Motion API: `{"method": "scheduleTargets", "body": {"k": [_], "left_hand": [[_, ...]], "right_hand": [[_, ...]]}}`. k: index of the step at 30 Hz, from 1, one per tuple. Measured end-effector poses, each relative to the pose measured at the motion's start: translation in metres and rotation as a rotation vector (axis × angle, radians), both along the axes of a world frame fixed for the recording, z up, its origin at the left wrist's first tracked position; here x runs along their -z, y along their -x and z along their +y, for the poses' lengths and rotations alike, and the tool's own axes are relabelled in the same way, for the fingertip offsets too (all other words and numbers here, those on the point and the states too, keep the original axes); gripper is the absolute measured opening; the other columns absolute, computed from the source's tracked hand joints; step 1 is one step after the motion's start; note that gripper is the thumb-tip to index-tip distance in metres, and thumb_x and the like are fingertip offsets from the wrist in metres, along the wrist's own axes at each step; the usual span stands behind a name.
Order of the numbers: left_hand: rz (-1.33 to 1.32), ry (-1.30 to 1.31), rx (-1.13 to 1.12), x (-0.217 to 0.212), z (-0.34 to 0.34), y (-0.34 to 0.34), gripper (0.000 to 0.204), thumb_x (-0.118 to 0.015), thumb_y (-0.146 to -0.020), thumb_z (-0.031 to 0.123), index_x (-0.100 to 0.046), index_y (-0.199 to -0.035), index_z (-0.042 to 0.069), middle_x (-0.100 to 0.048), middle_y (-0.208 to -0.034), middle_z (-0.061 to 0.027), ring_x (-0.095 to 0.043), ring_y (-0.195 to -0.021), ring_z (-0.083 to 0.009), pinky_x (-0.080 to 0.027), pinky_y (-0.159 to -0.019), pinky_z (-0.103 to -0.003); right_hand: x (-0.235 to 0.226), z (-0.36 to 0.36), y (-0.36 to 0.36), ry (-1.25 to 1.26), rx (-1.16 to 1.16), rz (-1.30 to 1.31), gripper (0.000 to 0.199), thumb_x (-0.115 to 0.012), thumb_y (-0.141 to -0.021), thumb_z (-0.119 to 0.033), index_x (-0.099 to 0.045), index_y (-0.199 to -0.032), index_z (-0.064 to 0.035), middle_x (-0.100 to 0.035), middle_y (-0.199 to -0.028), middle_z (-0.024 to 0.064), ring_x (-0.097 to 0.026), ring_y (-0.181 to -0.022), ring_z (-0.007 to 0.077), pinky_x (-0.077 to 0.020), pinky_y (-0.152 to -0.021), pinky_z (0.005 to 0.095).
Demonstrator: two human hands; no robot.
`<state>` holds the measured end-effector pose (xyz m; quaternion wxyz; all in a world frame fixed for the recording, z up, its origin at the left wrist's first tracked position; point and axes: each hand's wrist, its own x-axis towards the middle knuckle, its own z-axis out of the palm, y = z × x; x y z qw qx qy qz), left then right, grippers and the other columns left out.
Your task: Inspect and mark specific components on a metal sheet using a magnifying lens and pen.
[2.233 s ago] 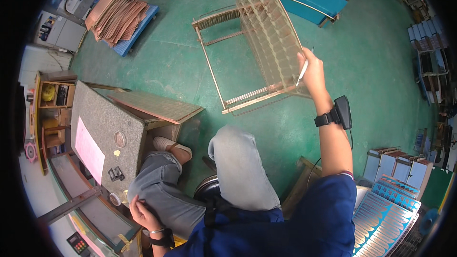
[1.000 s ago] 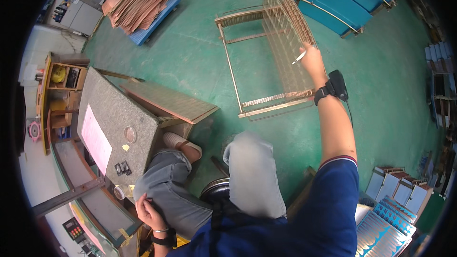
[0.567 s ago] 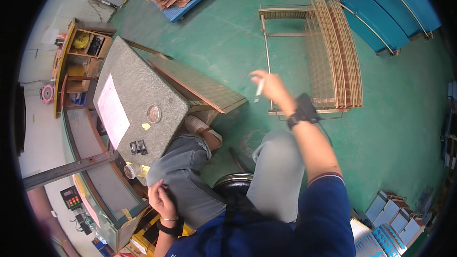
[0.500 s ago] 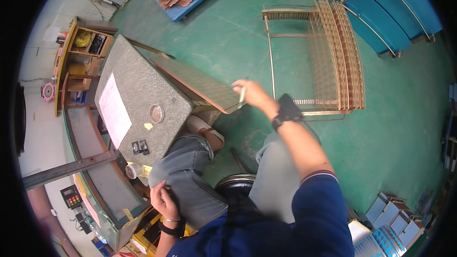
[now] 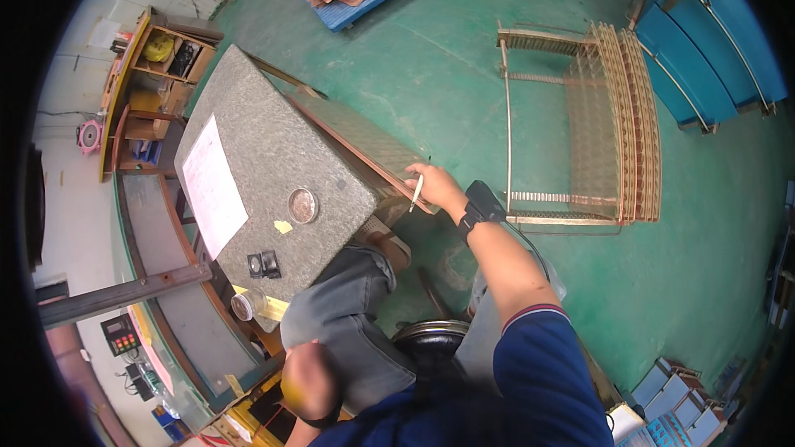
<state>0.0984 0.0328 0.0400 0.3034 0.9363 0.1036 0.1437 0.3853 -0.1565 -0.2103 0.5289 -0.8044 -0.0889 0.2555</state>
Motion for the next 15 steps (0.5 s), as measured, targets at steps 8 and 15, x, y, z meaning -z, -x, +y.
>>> {"method": "scheduleTargets", "body": {"k": [8,15], "left_hand": [[0.008,-0.002,0.010,0.002,0.003,0.005,0.022,-0.049,-0.075,-0.007,-0.062,-0.089,0.003,-0.060,-0.069,-0.0092,-0.058,-0.060,-0.0208,-0.045,-0.057,-0.028],[-0.040,0.051,0.044,0.004,0.009,0.007,0.022,-0.051,-0.076,-0.007,-0.064,-0.091,0.003,-0.061,-0.070,-0.0093,-0.059,-0.060,-0.0209,-0.046,-0.058,-0.028]], "right_hand": [[-0.021,0.013,-0.041,0.421,0.025,-0.176,0.035,-0.055,-0.079,-0.010,-0.060,-0.114,-0.0141,-0.064,-0.089,0.0223,-0.061,-0.090,0.0394,-0.0494,-0.077,0.0464],[-0.026,-0.013,-0.065,0.494,0.194,-0.303,0.022,-0.052,-0.087,-0.014,-0.062,-0.106,-0.0108,-0.064,-0.088,0.0203,-0.062,-0.085,0.0387,-0.0492,-0.072,0.0461]]}}
